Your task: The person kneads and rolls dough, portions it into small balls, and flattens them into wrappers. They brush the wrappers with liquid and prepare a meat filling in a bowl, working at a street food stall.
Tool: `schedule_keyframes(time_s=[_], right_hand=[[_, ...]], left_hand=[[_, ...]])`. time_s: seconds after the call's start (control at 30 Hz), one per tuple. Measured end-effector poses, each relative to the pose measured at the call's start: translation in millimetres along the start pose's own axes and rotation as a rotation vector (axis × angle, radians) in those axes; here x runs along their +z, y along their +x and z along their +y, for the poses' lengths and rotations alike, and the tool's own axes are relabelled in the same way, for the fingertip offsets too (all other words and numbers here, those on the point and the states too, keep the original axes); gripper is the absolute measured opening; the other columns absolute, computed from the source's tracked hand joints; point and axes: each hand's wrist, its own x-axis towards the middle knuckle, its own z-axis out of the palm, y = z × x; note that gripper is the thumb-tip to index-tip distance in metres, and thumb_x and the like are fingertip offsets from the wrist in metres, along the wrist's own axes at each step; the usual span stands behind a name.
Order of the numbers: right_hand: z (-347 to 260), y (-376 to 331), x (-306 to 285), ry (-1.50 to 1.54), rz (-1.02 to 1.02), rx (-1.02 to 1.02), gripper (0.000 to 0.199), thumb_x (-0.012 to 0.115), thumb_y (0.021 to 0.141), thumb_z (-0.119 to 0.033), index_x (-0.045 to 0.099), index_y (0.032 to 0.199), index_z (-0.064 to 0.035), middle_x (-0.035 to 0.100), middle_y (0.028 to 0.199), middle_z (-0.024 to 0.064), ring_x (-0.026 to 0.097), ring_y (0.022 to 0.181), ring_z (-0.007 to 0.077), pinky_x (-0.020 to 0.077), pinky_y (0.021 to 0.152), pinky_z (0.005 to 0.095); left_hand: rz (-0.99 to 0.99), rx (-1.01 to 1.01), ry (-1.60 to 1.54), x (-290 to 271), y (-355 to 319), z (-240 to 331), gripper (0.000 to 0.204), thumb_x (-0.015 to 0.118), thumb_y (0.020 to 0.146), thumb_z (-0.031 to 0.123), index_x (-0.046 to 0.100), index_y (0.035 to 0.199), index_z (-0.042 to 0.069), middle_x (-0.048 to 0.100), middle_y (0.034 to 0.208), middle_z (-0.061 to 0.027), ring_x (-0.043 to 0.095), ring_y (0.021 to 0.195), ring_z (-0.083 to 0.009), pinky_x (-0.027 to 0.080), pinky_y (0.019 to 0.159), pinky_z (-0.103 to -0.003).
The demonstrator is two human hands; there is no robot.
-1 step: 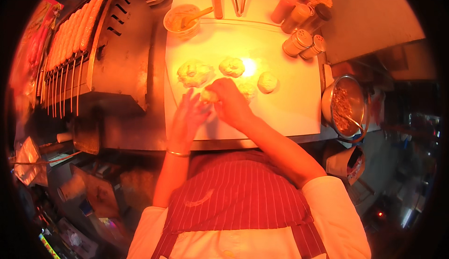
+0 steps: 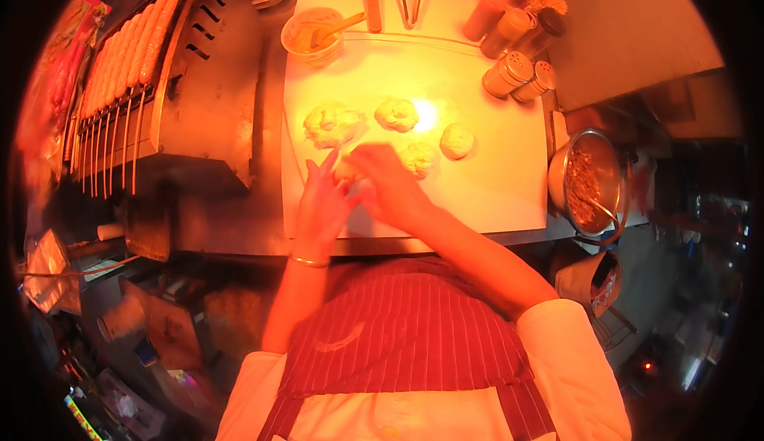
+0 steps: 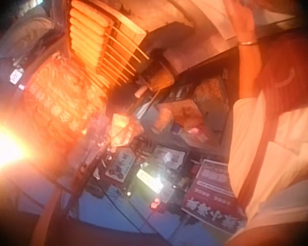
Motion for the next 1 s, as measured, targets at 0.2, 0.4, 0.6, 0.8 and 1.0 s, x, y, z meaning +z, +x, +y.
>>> schedule_keyframes(time_s=[0.2, 0.4, 0.6, 0.8, 1.0], right_hand=[[-33, -10, -44, 0.220, 0.036, 0.259, 0.049, 0.054, 0.078, 0.008, 0.061, 0.125, -0.0067, 0.061, 0.126, 0.0104, 0.053, 0.124, 0.0234, 0.0407, 0.104, 0.0381], [-21, -23, -5, 0.959, 0.041, 0.666, 0.060, 0.064, 0.094, -0.019, 0.037, 0.145, -0.0026, 0.052, 0.135, 0.0092, 0.053, 0.120, 0.0212, 0.0387, 0.106, 0.0373], [-25, -30, -3, 0.868, 0.016, 0.653, 0.055, 0.062, 0.094, -0.022, 0.042, 0.143, -0.0066, 0.050, 0.136, 0.0113, 0.052, 0.124, 0.0255, 0.0358, 0.109, 0.0421], [-50, -44, -10, -0.072, -0.071, 0.006, 0.063, 0.066, 0.088, -0.024, 0.043, 0.145, -0.0123, 0.038, 0.150, 0.0194, 0.030, 0.143, 0.0358, 0.0181, 0.117, 0.0476], [20, -61, -36, -0.113, 0.112, 0.343, 0.063, 0.070, 0.081, -0.019, 0.048, 0.139, -0.0085, 0.037, 0.149, 0.0205, 0.032, 0.139, 0.0413, 0.0345, 0.110, 0.0452]], left_hand=[[0.063, 0.075, -0.043, 21, 5, 2, 0.044, 0.049, 0.100, 0.044, 0.051, 0.119, 0.004, 0.062, 0.104, -0.0126, 0.062, 0.099, -0.0253, 0.050, 0.088, -0.044], [-0.110, 0.250, 0.187, 39, -14, -8, 0.047, 0.047, 0.102, 0.043, 0.052, 0.123, 0.001, 0.060, 0.117, -0.0131, 0.061, 0.104, -0.0225, 0.049, 0.088, -0.037], [0.000, 0.435, 0.247, 60, -32, -16, 0.070, 0.036, 0.101, 0.054, 0.035, 0.148, 0.002, 0.032, 0.150, -0.0181, 0.040, 0.135, -0.0294, 0.037, 0.109, -0.041], [0.052, -0.013, -0.203, 31, -36, -17, 0.052, 0.054, 0.099, 0.035, 0.043, 0.138, 0.001, 0.059, 0.121, -0.0171, 0.060, 0.108, -0.0280, 0.051, 0.092, -0.044], [0.034, 0.130, 0.189, 11, -35, -18, 0.041, 0.057, 0.089, 0.007, 0.050, 0.129, -0.001, 0.060, 0.097, -0.0122, 0.060, 0.084, -0.0217, 0.053, 0.071, -0.033]])
